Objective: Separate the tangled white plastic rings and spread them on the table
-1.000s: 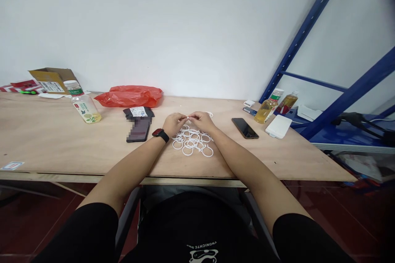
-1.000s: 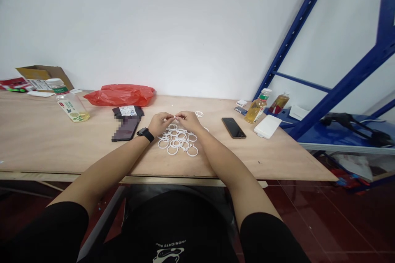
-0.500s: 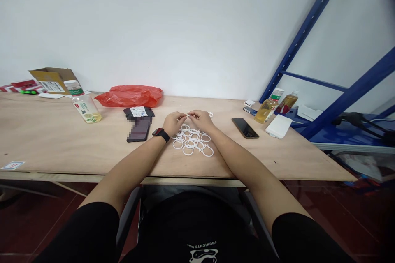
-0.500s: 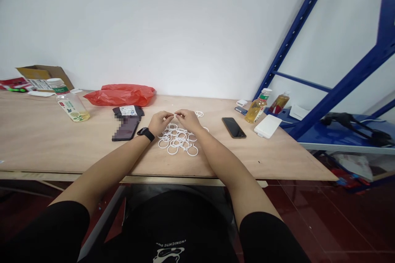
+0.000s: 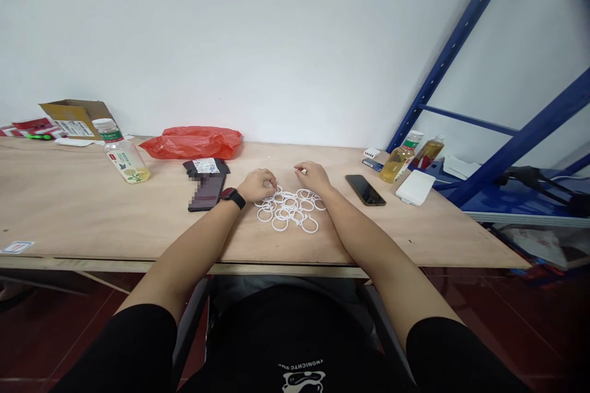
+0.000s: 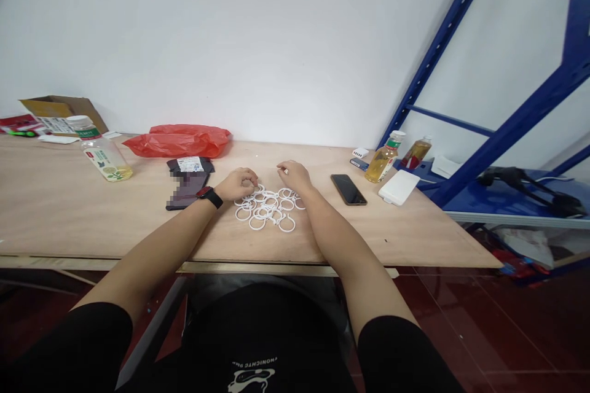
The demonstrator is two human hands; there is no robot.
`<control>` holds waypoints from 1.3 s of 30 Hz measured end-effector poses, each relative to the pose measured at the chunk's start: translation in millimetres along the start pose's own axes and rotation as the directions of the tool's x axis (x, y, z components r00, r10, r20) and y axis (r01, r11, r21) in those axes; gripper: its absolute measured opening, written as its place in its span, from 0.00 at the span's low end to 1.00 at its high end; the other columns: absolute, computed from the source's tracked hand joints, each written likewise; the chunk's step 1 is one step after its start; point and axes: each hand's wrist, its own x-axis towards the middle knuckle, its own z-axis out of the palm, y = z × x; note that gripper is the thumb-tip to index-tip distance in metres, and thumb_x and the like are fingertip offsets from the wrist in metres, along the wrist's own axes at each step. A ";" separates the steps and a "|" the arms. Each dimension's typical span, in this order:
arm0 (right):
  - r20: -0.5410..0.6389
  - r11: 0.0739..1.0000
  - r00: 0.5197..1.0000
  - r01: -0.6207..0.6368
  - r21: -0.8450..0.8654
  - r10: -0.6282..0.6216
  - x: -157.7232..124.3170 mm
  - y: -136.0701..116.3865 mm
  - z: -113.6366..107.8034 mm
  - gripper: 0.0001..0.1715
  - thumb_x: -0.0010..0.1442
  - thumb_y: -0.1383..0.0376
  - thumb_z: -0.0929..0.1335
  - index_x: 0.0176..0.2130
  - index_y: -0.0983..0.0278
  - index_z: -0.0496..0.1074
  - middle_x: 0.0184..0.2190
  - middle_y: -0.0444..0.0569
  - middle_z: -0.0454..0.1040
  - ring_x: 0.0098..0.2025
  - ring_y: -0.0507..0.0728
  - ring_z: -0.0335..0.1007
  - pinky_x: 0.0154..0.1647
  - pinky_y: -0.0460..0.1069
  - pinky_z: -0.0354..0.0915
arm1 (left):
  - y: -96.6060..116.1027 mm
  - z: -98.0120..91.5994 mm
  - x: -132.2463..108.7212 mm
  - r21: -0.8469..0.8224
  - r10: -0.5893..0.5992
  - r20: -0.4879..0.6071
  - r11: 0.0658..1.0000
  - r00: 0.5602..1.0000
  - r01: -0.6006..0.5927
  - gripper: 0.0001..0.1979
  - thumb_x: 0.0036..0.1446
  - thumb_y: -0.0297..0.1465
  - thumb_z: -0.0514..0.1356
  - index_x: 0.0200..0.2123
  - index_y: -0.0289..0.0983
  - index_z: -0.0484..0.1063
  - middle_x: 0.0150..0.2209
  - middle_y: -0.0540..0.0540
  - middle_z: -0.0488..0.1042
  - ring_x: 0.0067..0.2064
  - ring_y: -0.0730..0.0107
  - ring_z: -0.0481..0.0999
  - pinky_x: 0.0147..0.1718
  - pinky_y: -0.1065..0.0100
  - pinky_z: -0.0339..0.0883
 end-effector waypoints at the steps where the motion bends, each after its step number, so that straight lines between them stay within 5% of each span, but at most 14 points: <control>1: 0.013 0.999 0.999 0.031 0.022 -0.032 -0.4 -4.6 0.2 0.14 0.62 0.65 0.66 0.45 0.62 0.78 0.43 0.49 0.79 0.46 0.56 0.73 0.50 0.50 0.65 | 1.2 -1.3 -0.7 0.032 -0.002 0.002 0.999 1.000 0.001 0.07 0.48 0.34 0.63 0.29 0.38 0.79 0.38 0.44 0.78 0.42 0.61 0.75 0.49 0.59 0.68; 9: 0.158 0.977 0.972 0.151 0.149 -0.174 -9.0 -31.3 3.4 0.12 0.59 0.63 0.70 0.43 0.61 0.80 0.41 0.47 0.80 0.37 0.52 0.74 0.43 0.47 0.65 | 0.2 -1.8 -3.5 -0.003 -0.072 0.145 0.997 0.987 0.073 0.13 0.50 0.34 0.59 0.36 0.37 0.80 0.28 0.48 0.78 0.28 0.70 0.74 0.31 0.70 0.67; 14: 0.203 0.974 0.960 0.160 0.160 -0.192 -12.7 -38.8 1.4 0.13 0.59 0.60 0.70 0.43 0.61 0.80 0.38 0.46 0.81 0.35 0.51 0.73 0.38 0.45 0.64 | 2.0 -2.9 -1.0 0.028 -0.060 0.004 0.998 0.998 0.060 0.11 0.50 0.29 0.58 0.34 0.37 0.80 0.32 0.46 0.80 0.32 0.68 0.75 0.34 0.69 0.68; 20: 0.106 0.979 0.981 0.149 0.141 -0.165 -11.4 -41.9 0.0 0.16 0.59 0.58 0.70 0.45 0.61 0.79 0.37 0.47 0.80 0.34 0.52 0.72 0.39 0.46 0.63 | 5.4 -2.0 1.4 -0.011 -0.021 -0.206 1.000 0.978 0.019 0.10 0.56 0.30 0.59 0.39 0.36 0.78 0.37 0.44 0.80 0.35 0.68 0.75 0.41 0.65 0.69; 29: 0.046 0.973 0.981 0.182 0.145 -0.190 -9.4 -39.2 3.3 0.19 0.61 0.54 0.69 0.46 0.62 0.79 0.30 0.46 0.77 0.32 0.52 0.70 0.37 0.46 0.60 | 7.3 1.5 1.7 0.018 -0.022 -0.242 0.999 0.970 0.027 0.09 0.61 0.33 0.60 0.42 0.38 0.77 0.39 0.44 0.80 0.38 0.66 0.75 0.44 0.64 0.68; 39: -0.017 0.901 0.987 0.155 0.404 -0.163 -10.3 -41.0 15.5 0.10 0.56 0.60 0.72 0.37 0.64 0.80 0.25 0.44 0.76 0.26 0.50 0.66 0.30 0.44 0.60 | 4.6 6.3 2.5 -0.029 0.034 -0.298 0.999 0.954 -0.045 0.11 0.61 0.38 0.61 0.38 0.37 0.78 0.35 0.45 0.79 0.34 0.68 0.74 0.39 0.65 0.68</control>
